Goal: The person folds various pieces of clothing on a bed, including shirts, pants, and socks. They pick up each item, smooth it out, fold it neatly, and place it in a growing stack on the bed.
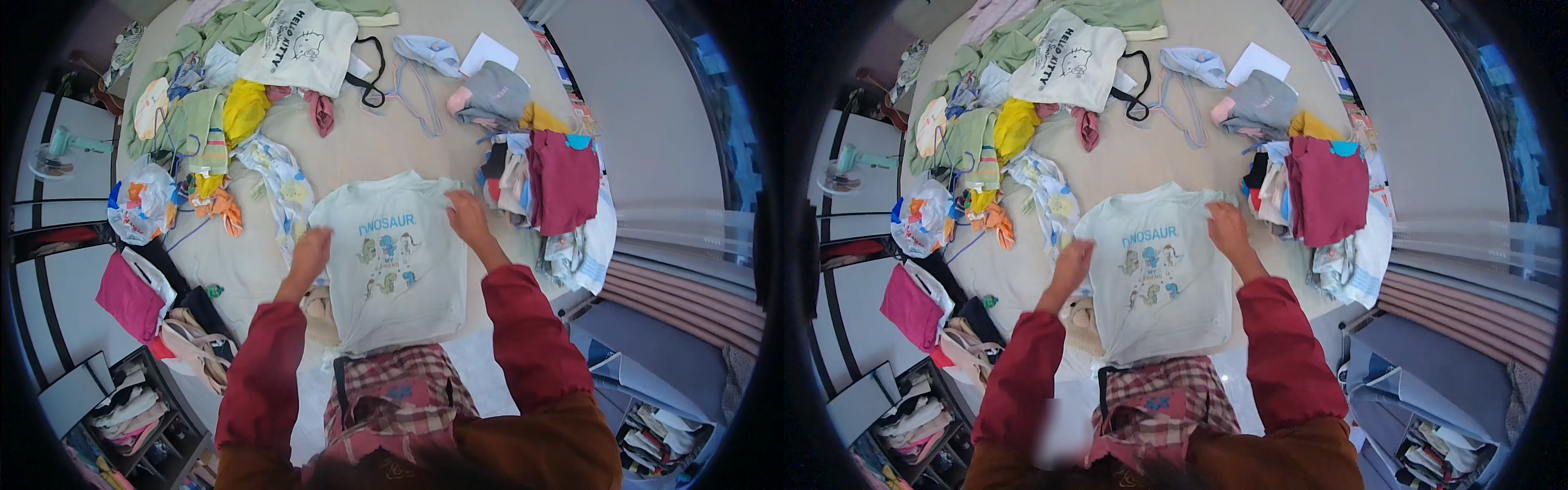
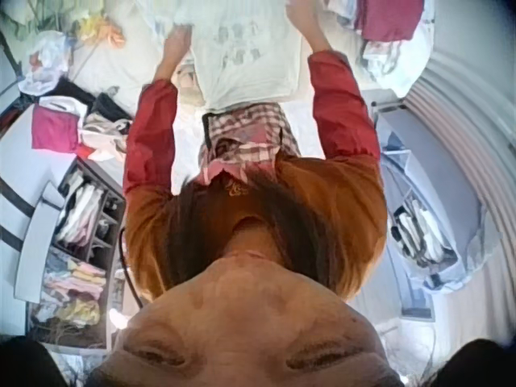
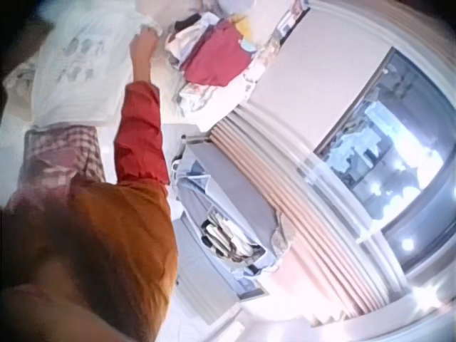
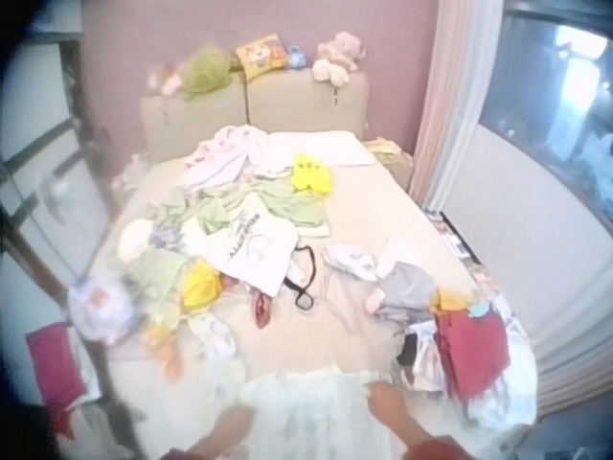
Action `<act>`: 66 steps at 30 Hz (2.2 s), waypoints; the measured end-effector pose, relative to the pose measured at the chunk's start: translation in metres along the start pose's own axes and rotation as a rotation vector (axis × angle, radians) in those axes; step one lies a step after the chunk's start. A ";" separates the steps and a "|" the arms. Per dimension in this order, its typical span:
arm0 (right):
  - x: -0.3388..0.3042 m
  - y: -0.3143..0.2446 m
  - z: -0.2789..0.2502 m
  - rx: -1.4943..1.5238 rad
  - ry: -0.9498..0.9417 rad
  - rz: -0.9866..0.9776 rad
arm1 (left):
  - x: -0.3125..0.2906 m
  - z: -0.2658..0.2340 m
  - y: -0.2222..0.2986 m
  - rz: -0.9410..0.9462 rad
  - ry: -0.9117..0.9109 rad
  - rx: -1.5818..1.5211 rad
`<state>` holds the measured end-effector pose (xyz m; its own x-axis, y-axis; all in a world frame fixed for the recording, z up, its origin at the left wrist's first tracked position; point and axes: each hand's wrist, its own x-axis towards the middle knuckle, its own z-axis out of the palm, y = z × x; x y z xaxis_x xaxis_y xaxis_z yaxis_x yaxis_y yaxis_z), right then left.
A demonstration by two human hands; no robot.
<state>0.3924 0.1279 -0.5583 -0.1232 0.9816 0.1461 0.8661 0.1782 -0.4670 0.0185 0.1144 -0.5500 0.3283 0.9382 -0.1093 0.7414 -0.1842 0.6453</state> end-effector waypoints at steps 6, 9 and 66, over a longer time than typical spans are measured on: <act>0.074 -0.002 0.036 -0.138 -0.156 -0.049 | 0.089 0.018 -0.027 0.084 0.114 0.320; 0.077 0.023 0.046 0.156 -0.316 0.124 | 0.096 0.016 -0.027 -0.058 -0.193 0.266; -0.128 0.033 0.024 0.126 0.246 0.829 | -0.081 0.013 -0.057 -0.559 0.119 -0.025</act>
<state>0.4257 0.0100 -0.6131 0.6436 0.7579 -0.1066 0.5683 -0.5665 -0.5968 -0.0424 0.0456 -0.5873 -0.1791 0.9177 -0.3546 0.7688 0.3555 0.5316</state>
